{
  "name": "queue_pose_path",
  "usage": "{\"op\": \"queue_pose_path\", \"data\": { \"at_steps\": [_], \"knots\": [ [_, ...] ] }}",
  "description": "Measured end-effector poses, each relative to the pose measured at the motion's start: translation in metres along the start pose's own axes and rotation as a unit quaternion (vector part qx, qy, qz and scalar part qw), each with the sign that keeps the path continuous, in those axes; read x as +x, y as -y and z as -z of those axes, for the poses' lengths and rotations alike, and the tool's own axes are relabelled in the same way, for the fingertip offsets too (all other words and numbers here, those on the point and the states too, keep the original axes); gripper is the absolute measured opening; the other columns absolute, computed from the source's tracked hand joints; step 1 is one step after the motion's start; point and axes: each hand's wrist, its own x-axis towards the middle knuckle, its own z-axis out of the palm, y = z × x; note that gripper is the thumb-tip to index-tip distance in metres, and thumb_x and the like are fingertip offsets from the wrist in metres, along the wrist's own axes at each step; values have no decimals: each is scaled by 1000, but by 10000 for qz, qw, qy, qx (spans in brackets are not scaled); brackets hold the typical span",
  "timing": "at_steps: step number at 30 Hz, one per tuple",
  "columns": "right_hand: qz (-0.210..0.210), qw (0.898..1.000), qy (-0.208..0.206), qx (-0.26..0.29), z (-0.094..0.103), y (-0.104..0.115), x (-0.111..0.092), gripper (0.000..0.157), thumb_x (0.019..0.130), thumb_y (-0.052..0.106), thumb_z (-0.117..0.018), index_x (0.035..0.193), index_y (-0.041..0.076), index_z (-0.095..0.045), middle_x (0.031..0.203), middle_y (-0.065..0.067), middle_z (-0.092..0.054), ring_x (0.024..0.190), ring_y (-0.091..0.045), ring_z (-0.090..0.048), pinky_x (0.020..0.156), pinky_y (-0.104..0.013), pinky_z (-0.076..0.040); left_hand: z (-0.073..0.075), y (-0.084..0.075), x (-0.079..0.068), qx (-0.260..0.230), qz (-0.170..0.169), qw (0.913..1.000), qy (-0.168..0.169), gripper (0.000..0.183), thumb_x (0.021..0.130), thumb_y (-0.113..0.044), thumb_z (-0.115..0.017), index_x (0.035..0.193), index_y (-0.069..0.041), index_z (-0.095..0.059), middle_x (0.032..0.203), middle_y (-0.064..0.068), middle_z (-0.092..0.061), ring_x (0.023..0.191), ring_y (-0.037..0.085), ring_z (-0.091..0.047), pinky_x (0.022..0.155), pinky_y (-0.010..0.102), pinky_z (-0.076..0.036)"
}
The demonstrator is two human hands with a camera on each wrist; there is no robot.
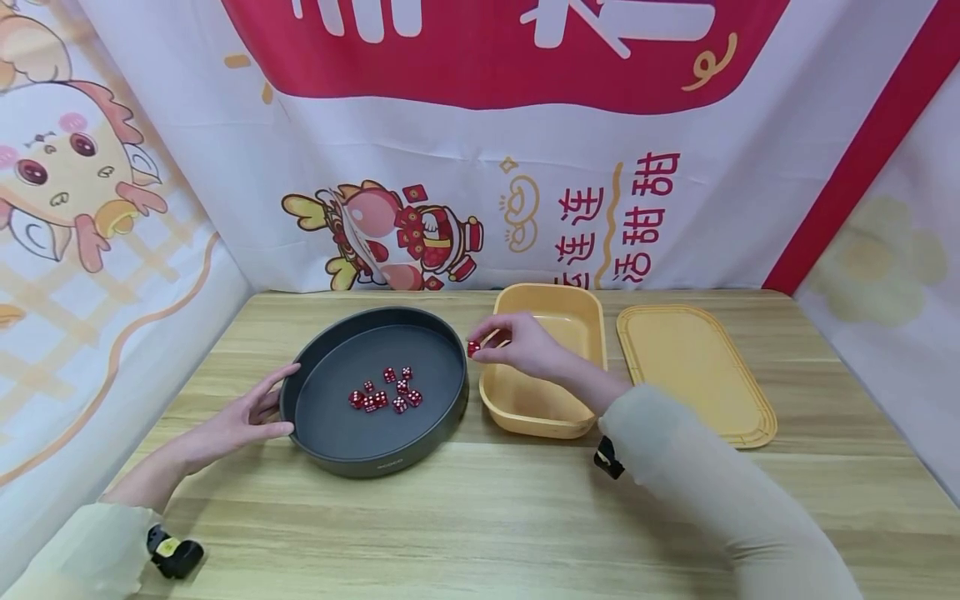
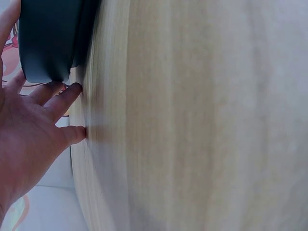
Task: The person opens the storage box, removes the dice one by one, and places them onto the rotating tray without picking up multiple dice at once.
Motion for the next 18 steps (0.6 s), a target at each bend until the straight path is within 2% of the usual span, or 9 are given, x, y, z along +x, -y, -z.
{"op": "queue_pose_path", "data": {
  "at_steps": [10, 18],
  "knots": [
    [-64, 9999, -13, 97, -36, 14, 21, 23, 85, 5, -74, 107, 1, -71, 97, -6, -71, 83, -19, -64, 72, -28, -53, -1, 1, -3, -4, 62, 10000, -22, 86, 94, -20, -66, 157, -22, -9, 156, 31, -4, 140, 51, -11, 107, 63, -19],
    [-7, 10000, 39, -82, -67, 19, 36, 22, 86, 4, -74, 107, 2, -71, 96, -5, -69, 81, -17, -60, 73, -26, -52, -1, -2, -2, 19, -106, 9999, -50, 86, 94, -18, -67, 157, -19, -9, 155, 32, -9, 139, 51, -15, 107, 62, -21]
  ]
}}
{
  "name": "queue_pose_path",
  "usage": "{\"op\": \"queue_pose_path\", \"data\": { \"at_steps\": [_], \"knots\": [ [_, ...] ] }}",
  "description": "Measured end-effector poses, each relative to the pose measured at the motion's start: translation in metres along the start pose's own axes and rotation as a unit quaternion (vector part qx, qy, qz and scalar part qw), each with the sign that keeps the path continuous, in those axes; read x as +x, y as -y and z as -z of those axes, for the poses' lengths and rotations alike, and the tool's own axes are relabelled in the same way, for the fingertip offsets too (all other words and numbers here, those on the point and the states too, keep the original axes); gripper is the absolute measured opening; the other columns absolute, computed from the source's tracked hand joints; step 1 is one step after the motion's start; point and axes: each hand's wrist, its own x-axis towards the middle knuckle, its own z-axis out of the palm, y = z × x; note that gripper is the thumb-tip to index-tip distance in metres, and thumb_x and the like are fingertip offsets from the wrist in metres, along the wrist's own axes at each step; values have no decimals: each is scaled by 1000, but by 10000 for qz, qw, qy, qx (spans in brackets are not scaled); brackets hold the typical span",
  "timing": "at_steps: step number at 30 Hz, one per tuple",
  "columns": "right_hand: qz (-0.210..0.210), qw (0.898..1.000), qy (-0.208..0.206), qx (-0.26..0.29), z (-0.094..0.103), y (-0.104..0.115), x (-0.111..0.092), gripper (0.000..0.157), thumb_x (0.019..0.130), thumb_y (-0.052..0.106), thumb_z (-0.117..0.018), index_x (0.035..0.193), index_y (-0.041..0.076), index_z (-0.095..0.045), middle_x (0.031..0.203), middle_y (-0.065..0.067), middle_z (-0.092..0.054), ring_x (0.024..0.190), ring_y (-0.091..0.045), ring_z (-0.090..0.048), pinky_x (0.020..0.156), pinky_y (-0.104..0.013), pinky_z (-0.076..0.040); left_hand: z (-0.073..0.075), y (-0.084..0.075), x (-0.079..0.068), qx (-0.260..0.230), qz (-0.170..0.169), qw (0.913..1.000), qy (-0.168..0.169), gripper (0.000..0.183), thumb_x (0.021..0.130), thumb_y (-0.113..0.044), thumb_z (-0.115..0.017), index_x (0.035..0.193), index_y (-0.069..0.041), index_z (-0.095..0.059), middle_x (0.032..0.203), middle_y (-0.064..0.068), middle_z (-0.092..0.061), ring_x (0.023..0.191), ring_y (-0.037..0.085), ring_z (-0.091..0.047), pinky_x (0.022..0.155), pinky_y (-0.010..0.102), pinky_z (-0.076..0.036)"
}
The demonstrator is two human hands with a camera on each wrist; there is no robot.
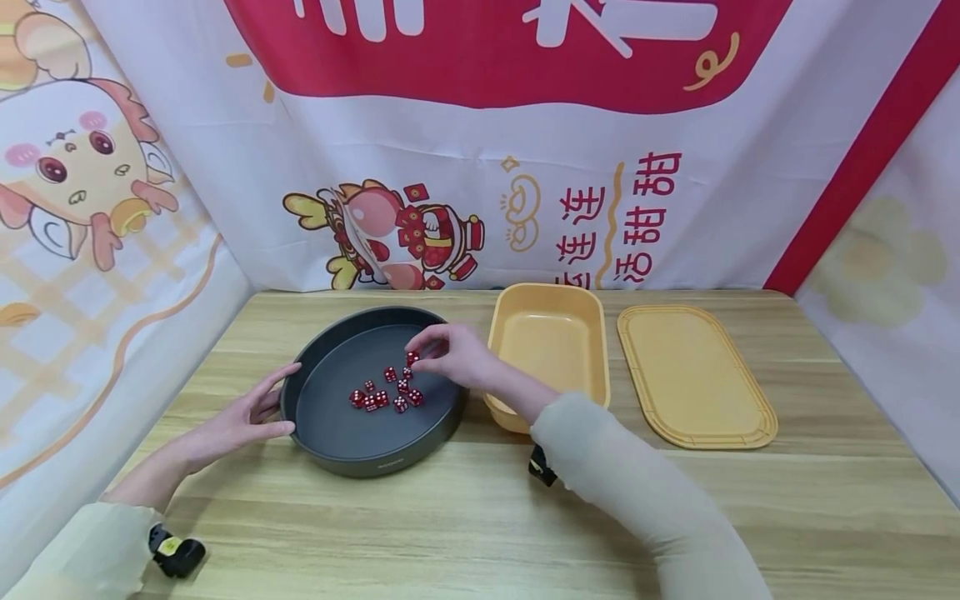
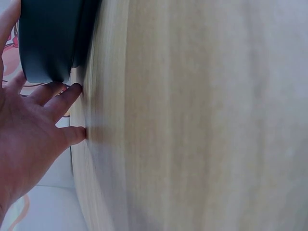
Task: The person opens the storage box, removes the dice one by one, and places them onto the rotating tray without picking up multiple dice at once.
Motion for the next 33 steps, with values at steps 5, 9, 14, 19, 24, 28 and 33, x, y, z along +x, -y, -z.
{"op": "queue_pose_path", "data": {
  "at_steps": [5, 9, 14, 19, 24, 28, 33],
  "knots": [
    [-123, 9998, 148, -45, -20, 1, 12, 21, 87, 6, -73, 108, 6, -72, 99, -3, -68, 84, -18, -61, 76, -25, -52, 1, 0, -1, -33, -65, 10000, -4, 86, 93, -16, -67, 157, -18, -10, 154, 34, -11, 138, 51, -17, 106, 62, -23],
    [-244, 9993, 176, -236, -32, 1, 22, 21, 87, 8, -74, 107, 11, -73, 99, 0, -67, 87, -16, -61, 78, -25, -51, 1, 0, 0, -43, -111, 9999, -10, 86, 93, -15, -67, 157, -19, -10, 154, 33, -13, 139, 51, -18, 106, 62, -24],
    [-358, 9982, 218, -422, -44, -3, 34, 19, 87, 11, -74, 106, 14, -73, 98, 3, -67, 88, -15, -60, 80, -25, -50, 2, 0, 0, -7, -120, 9999, -25, 85, 93, -16, -67, 157, -20, -11, 154, 33, -14, 138, 50, -20, 106, 62, -25],
    [-486, 9963, 391, -593, -55, -8, 40, 17, 88, 11, -74, 105, 15, -73, 97, 5, -66, 87, -15, -58, 79, -26, -49, 1, -1, 0, 7, -46, 10000, -4, 85, 94, -17, -67, 157, -21, -10, 154, 34, -15, 138, 50, -20, 105, 63, -26],
    [-579, 9951, 423, -684, -60, -10, 43, 17, 88, 10, -73, 104, 14, -73, 97, 5, -65, 86, -15, -57, 78, -26, -49, 1, 1, 2, 9, -5, 10000, -14, 85, 94, -19, -67, 157, -22, -11, 154, 33, -15, 139, 48, -20, 106, 60, -25],
    [-633, 9942, 449, -743, -61, -12, 45, 17, 88, 11, -73, 105, 14, -73, 97, 3, -65, 85, -14, -58, 78, -26, -48, 1, 2, 1, -22, -82, 10000, 25, 85, 94, -18, -67, 157, -21, -11, 154, 33, -13, 139, 49, -19, 106, 61, -24],
    [-661, 9930, 564, -798, -61, -11, 46, 22, 87, 12, -74, 109, 11, -73, 100, -3, -65, 87, -15, -57, 80, -28, -47, 1, 2, 0, -86, -124, 9999, 44, 84, 94, -17, -66, 157, -20, -11, 155, 32, -12, 140, 50, -16, 107, 62, -22]
  ]
}}
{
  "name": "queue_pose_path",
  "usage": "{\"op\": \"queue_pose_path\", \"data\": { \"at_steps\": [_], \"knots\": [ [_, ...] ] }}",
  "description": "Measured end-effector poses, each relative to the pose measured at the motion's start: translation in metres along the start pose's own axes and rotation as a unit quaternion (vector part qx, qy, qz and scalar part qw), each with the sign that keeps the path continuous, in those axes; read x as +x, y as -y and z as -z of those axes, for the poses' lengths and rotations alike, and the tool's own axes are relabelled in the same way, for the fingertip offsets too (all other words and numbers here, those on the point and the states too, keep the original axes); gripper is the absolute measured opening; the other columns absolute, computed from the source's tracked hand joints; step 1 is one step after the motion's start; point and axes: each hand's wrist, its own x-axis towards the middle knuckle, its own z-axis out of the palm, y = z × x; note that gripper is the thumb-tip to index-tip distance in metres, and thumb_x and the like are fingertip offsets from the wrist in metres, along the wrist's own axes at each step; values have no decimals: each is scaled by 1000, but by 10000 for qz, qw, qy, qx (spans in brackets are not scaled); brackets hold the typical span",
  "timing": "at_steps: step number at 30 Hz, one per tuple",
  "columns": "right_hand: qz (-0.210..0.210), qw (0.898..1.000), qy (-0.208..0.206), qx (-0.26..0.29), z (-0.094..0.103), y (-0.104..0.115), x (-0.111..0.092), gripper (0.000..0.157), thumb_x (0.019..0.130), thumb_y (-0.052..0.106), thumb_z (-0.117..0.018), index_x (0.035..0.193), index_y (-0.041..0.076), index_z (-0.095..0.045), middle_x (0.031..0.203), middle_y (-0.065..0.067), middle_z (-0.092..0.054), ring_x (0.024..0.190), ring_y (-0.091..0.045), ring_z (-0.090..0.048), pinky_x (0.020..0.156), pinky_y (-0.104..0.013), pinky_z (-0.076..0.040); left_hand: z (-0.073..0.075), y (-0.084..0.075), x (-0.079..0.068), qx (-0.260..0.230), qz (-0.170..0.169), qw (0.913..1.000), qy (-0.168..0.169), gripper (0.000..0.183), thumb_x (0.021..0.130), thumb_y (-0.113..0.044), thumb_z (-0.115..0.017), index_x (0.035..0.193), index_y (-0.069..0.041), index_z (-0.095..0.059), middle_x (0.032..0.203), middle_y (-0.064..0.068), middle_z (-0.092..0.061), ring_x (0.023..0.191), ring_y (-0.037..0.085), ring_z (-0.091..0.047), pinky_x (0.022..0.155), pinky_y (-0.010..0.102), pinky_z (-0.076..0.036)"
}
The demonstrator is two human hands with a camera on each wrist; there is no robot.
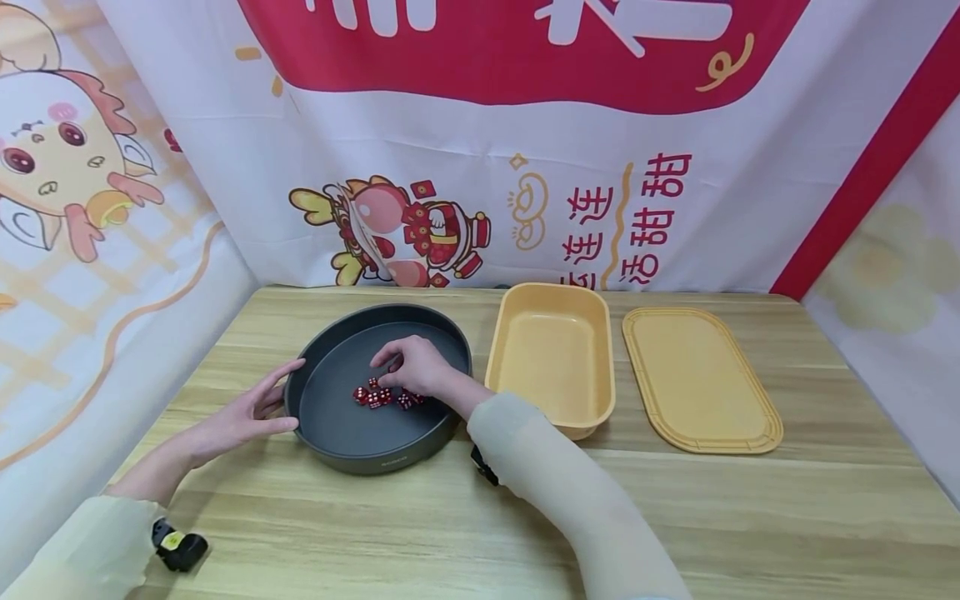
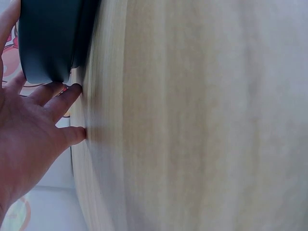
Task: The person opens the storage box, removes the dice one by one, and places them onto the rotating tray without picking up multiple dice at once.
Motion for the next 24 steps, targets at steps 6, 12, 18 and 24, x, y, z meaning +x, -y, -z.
{"op": "queue_pose_path", "data": {
  "at_steps": [6, 12, 18, 24],
  "knots": [
    [30, 9999, -12, 115, 2, 0, -3, 22, 87, 12, -74, 109, 11, -73, 102, -3, -65, 88, -16, -56, 82, -30, -46, 1, -1, 1, 1, -10, 10000, 19, 86, 93, -18, -67, 157, -18, -10, 154, 33, -10, 139, 51, -16, 107, 61, -22],
    [176, 9995, -122, 219, 10, 1, -11, 22, 87, 11, -74, 109, 10, -73, 101, 1, -67, 89, -15, -56, 80, -27, -47, 1, -1, 1, 34, 103, 9999, 9, 85, 94, -19, -67, 157, -21, -9, 156, 30, -8, 140, 50, -14, 108, 60, -20],
    [347, 9987, -270, 264, 25, 5, -27, 20, 87, 9, -74, 107, 12, -74, 103, -4, -69, 92, -18, -58, 80, -26, -48, 1, -2, 0, 82, 107, 9999, 2, 85, 94, -18, -66, 157, -18, -9, 156, 31, -8, 140, 51, -13, 108, 60, -19],
    [486, 9967, -355, 549, 46, 8, -49, 22, 86, 6, -74, 108, 7, -73, 105, -11, -68, 92, -22, -57, 78, -27, -49, 0, -2, 0, 45, 198, 9998, 7, 86, 94, -20, -67, 157, -19, -9, 156, 30, -7, 140, 51, -12, 108, 61, -19]
  ]
}}
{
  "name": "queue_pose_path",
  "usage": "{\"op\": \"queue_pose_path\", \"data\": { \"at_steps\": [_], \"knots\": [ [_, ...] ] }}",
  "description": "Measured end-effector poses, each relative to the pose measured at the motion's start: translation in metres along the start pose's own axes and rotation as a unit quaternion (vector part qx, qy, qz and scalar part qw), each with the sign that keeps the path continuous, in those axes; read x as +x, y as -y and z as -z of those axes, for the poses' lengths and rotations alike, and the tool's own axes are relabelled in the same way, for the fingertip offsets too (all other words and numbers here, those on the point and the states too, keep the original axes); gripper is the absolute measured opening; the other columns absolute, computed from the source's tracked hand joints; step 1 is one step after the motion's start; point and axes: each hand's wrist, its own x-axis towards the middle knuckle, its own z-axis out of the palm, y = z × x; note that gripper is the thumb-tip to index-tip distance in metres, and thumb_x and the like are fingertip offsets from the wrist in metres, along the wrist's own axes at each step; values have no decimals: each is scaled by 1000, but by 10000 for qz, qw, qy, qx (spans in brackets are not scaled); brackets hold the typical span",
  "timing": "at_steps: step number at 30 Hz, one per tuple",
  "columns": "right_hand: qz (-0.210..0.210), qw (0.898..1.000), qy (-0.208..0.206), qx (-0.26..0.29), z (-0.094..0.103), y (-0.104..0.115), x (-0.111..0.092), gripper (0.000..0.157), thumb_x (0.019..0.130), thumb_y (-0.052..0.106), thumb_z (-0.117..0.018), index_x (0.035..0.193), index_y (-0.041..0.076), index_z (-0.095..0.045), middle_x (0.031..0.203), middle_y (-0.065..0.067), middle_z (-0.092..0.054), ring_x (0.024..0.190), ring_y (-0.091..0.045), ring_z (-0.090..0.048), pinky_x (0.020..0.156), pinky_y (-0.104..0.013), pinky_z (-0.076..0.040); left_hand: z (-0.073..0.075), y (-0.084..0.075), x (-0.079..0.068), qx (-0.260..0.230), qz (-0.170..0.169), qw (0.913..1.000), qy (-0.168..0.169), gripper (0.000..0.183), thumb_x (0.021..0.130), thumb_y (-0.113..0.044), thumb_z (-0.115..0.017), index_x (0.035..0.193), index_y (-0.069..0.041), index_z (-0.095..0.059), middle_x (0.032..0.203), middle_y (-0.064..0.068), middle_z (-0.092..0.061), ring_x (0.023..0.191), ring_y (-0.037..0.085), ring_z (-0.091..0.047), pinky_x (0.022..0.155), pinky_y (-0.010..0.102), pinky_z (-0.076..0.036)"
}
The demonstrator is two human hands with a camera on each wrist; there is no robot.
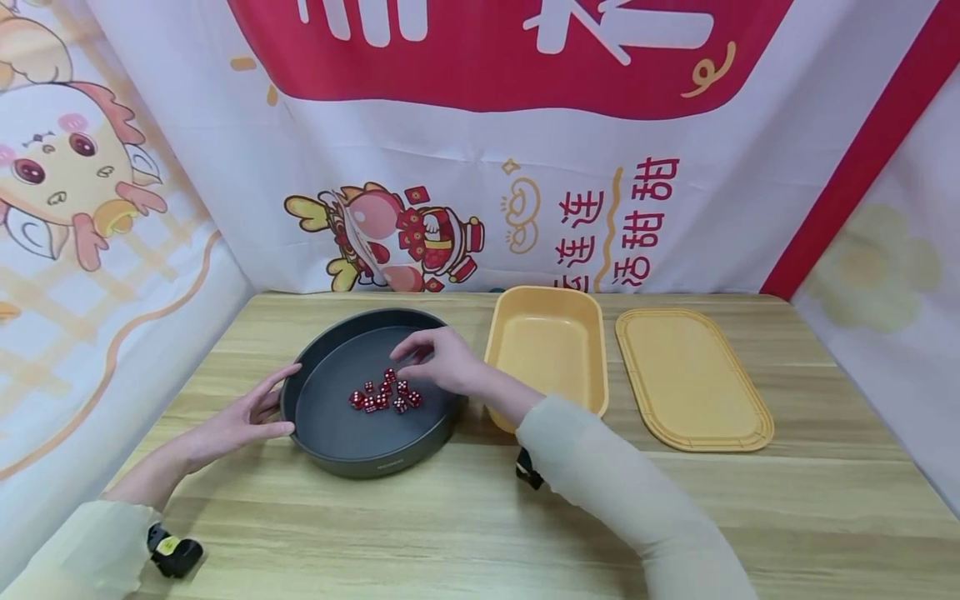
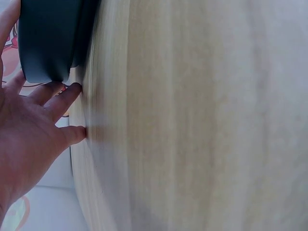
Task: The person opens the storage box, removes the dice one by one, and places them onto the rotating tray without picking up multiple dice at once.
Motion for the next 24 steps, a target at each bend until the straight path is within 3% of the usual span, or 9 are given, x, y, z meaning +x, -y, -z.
{"op": "queue_pose_path", "data": {
  "at_steps": [7, 13, 18, 24],
  "knots": [
    [179, 9993, -328, 35, 34, -2, -29, 21, 85, 6, -75, 106, 5, -73, 98, -9, -69, 85, -20, -59, 69, -29, -49, 3, 2, 0, 33, 96, 9999, -1, 85, 94, -21, -66, 157, -22, -9, 156, 31, -6, 140, 52, -12, 107, 64, -19],
    [258, 9984, -494, 100, 57, -11, -57, 21, 85, 5, -75, 105, 1, -72, 101, -12, -69, 88, -18, -62, 71, -29, -52, 7, 0, -7, 105, 176, 9998, -53, 85, 93, -21, -67, 157, -21, -10, 154, 34, -9, 138, 52, -17, 105, 65, -24],
    [125, 9969, -727, 281, 72, -19, -83, 19, 84, 3, -74, 103, -1, -71, 101, -13, -69, 87, -17, -62, 69, -27, -52, 10, -3, -8, 229, 93, 9997, -34, 86, 92, -22, -69, 157, -20, -12, 154, 35, -11, 137, 53, -19, 105, 64, -26],
    [-342, 9944, -980, 186, 85, -30, -117, 18, 86, 3, -73, 104, 0, -71, 103, -17, -68, 88, -17, -62, 72, -27, -52, 12, -9, -7, 451, -52, 9989, -90, 81, 92, -23, -69, 155, -15, -19, 156, 28, -15, 138, 53, -18, 105, 65, -23]
  ]
}}
